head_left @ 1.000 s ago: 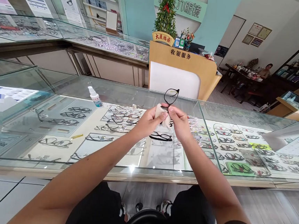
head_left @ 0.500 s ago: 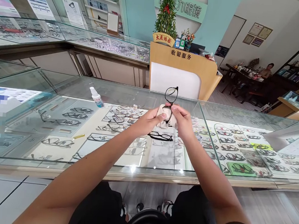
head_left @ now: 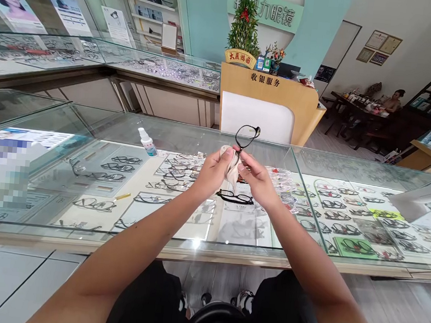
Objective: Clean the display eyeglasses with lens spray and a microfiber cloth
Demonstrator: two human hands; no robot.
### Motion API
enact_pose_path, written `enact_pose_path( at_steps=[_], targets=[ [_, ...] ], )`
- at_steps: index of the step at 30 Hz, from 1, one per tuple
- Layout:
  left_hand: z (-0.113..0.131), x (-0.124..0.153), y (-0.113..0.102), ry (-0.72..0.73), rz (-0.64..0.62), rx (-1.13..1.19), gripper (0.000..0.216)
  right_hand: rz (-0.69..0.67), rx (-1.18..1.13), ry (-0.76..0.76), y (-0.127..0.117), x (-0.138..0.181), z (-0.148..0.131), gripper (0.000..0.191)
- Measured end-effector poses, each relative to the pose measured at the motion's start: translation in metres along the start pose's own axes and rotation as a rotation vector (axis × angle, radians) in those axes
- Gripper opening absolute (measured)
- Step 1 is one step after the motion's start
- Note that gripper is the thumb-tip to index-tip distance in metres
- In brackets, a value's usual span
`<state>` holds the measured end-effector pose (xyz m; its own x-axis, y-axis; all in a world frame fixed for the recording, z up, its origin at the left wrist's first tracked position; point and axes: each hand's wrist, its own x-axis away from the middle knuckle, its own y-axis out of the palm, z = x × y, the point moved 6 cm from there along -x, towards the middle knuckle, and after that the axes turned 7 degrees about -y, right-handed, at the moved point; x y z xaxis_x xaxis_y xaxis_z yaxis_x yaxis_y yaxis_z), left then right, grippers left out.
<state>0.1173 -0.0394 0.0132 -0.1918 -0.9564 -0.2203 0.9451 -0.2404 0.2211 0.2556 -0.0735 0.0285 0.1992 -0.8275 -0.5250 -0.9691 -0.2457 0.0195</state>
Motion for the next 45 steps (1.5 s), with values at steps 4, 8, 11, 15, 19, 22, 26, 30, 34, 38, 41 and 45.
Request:
enact_pose_path(
  at_steps=[4,8,11,15,19,22,26,30,34,38,41,45],
  targets=[
    [-0.005,-0.001,0.003,-0.048,-0.079,0.074,0.060,0.089,-0.081,0.018,-0.009,-0.001,0.003,0.043],
    [-0.006,0.001,0.010,-0.072,-0.195,0.064,0.058,0.144,-0.054,-0.012,-0.014,-0.002,0.003,0.043],
    [-0.007,0.002,0.011,-0.068,-0.197,0.016,0.059,0.123,-0.005,-0.032,-0.014,-0.002,0.004,0.044],
    [-0.007,0.001,0.007,-0.058,-0.095,0.056,0.059,0.041,0.073,-0.086,-0.007,-0.002,0.004,0.051],
    [0.001,0.001,0.003,-0.023,0.007,0.058,0.064,0.014,0.069,-0.061,-0.001,0.000,0.006,0.047],
    [0.004,0.001,0.003,-0.036,-0.010,0.000,0.069,0.107,0.027,-0.015,-0.007,0.000,0.007,0.033],
    [0.000,0.003,0.007,-0.091,-0.200,-0.114,0.069,0.240,-0.018,0.008,-0.021,-0.002,0.008,0.036],
    [-0.005,0.007,0.014,-0.110,-0.375,-0.159,0.069,0.276,-0.121,0.055,-0.026,-0.003,0.013,0.037],
    [-0.003,0.007,0.019,-0.075,-0.319,-0.111,0.077,0.227,-0.065,-0.018,-0.021,-0.004,0.003,0.036],
    [-0.002,0.005,0.016,-0.018,-0.168,-0.090,0.068,0.183,0.017,-0.117,-0.014,-0.004,-0.010,0.037],
    [-0.004,0.003,0.011,-0.018,-0.067,-0.079,0.066,0.191,0.017,-0.100,-0.013,-0.003,-0.011,0.032],
    [-0.013,0.002,0.016,-0.162,-0.144,0.088,0.065,0.255,0.058,-0.096,-0.024,-0.004,-0.007,0.029]
  ],
)
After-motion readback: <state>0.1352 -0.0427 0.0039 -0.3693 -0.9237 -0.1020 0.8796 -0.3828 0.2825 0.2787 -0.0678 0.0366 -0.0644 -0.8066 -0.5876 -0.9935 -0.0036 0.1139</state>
